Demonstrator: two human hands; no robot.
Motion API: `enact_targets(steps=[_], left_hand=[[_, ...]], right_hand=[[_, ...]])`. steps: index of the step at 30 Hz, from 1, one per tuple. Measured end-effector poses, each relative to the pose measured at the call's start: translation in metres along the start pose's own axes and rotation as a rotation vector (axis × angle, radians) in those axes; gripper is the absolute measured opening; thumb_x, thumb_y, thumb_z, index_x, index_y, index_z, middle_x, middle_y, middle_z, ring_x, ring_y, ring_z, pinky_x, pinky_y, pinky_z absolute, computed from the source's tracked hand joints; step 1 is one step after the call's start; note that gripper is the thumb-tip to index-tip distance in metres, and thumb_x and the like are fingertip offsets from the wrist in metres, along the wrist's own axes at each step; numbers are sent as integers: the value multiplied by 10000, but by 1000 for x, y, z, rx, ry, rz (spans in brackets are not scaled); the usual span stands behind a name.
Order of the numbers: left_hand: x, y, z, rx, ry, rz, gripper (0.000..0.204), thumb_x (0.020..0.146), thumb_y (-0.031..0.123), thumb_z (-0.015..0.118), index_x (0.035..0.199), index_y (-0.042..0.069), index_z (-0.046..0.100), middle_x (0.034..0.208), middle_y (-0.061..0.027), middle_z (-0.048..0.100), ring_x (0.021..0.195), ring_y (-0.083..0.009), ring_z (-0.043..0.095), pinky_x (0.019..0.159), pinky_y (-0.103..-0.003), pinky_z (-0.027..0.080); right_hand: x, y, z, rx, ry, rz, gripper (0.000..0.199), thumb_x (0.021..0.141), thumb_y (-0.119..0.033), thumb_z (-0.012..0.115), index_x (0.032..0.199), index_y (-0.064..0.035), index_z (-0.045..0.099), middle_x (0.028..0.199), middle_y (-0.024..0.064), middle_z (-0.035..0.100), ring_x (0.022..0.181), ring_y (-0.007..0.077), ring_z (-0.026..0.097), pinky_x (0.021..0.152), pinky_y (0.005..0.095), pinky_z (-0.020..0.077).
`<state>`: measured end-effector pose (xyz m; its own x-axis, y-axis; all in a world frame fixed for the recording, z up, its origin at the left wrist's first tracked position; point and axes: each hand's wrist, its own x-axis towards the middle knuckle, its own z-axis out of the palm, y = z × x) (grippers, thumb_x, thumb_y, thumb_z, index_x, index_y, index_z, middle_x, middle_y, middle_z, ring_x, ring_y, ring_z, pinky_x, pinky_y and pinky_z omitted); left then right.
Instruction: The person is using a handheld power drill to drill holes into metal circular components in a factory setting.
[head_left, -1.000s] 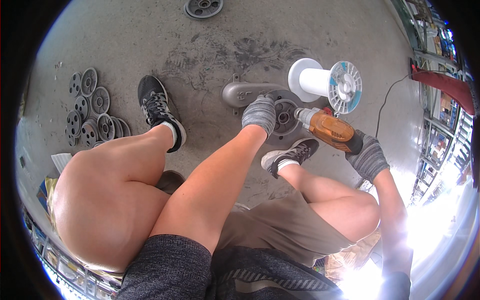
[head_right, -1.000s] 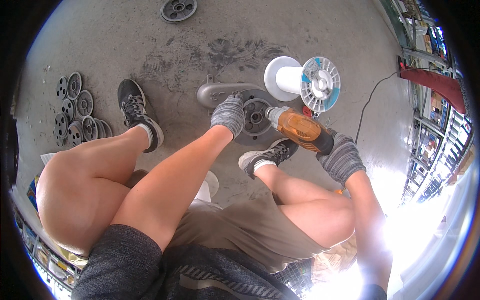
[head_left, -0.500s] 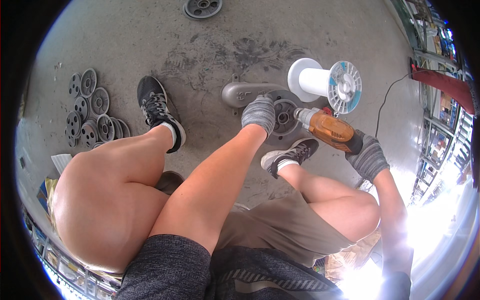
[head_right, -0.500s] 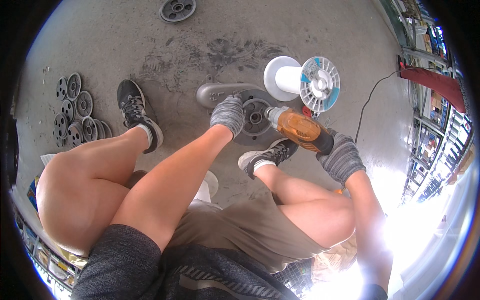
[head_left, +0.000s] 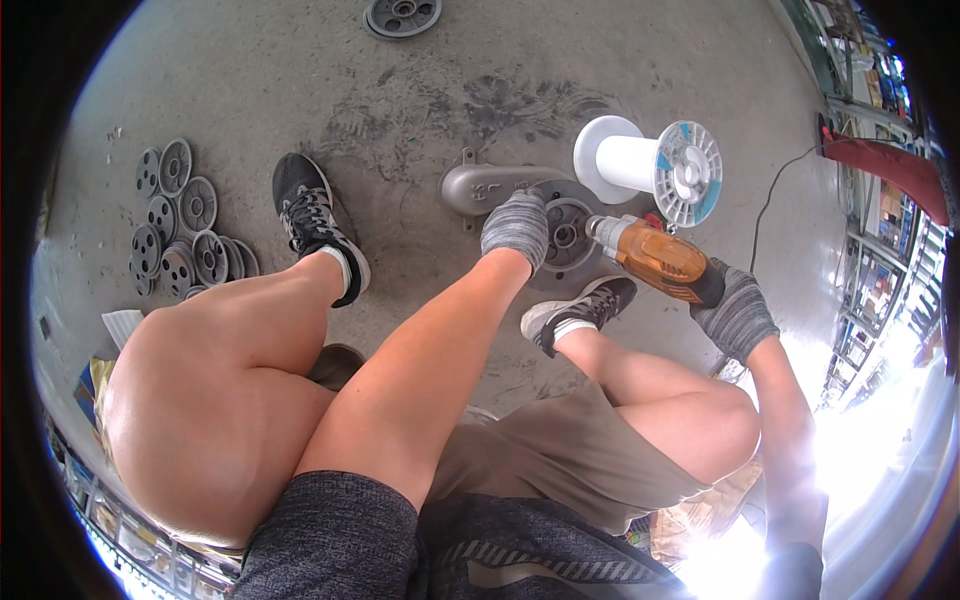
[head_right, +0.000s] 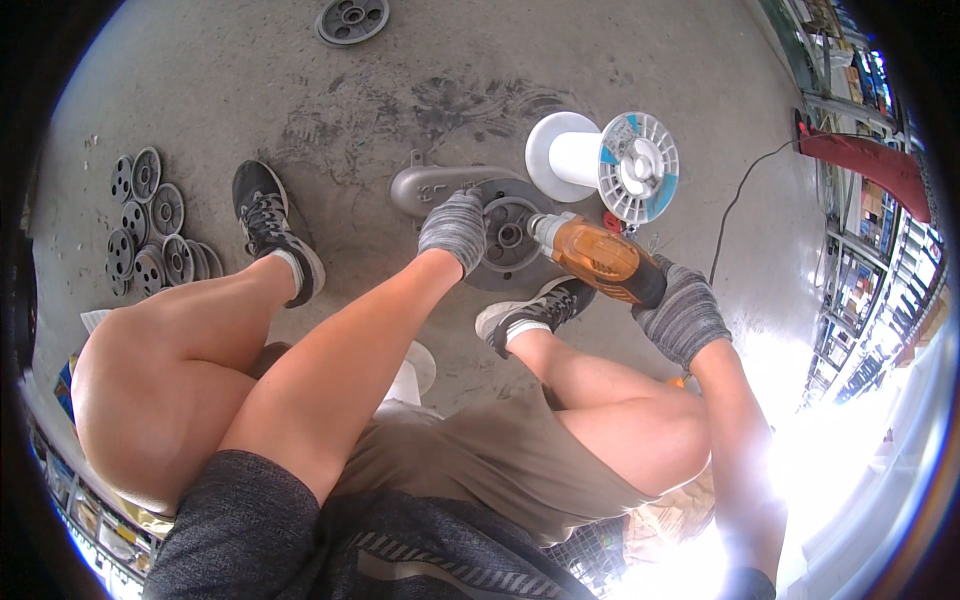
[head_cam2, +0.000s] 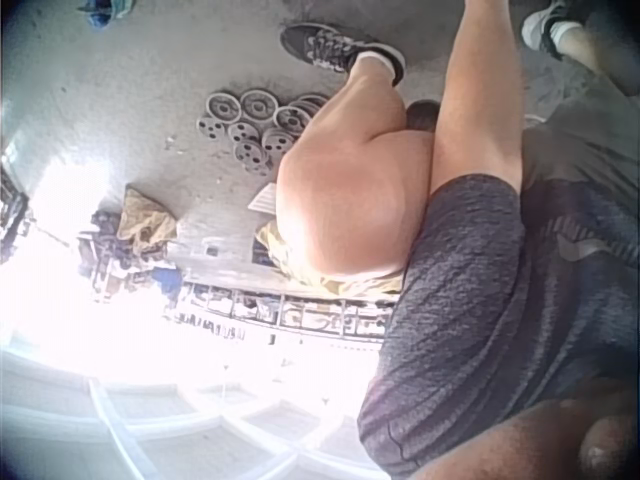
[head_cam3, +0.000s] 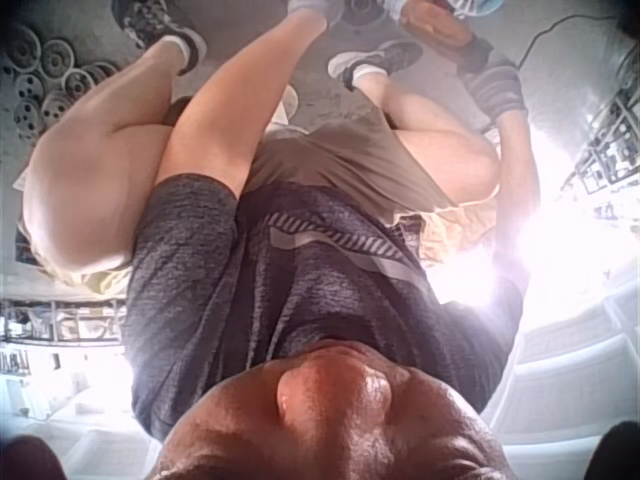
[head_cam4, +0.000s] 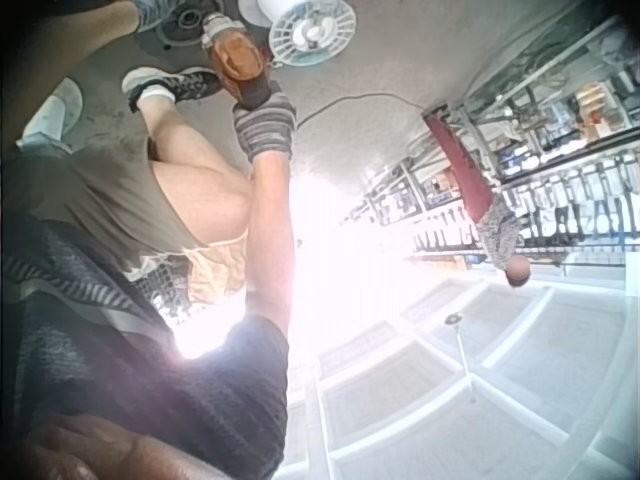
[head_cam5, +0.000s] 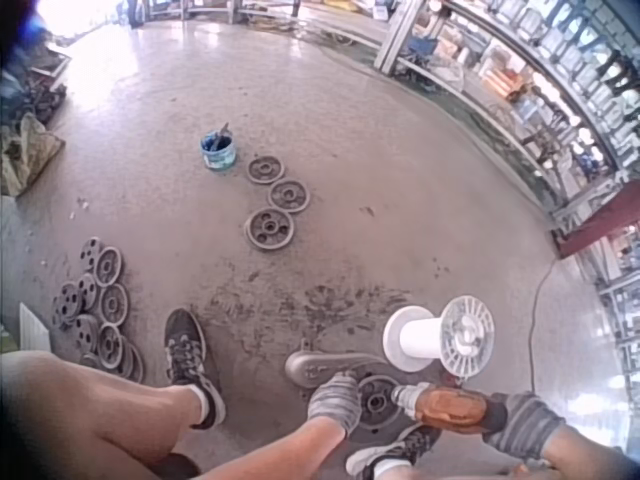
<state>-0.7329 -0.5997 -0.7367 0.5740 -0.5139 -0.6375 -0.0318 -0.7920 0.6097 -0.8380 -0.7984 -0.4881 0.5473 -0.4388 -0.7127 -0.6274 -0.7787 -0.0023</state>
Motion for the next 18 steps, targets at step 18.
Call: enact_targets(steps=[18], left_hand=[[-4, 4, -3, 18, 15, 9, 303, 1012, 131, 579, 1298, 51, 637, 1290, -220, 685, 1191, -411, 681, 998, -499, 571]], right_hand=[[-1, 1, 2, 5, 42, -4, 384, 796, -52, 739, 1176, -17, 697, 1053, 221, 760, 1004, 383, 730, 924, 404, 571]])
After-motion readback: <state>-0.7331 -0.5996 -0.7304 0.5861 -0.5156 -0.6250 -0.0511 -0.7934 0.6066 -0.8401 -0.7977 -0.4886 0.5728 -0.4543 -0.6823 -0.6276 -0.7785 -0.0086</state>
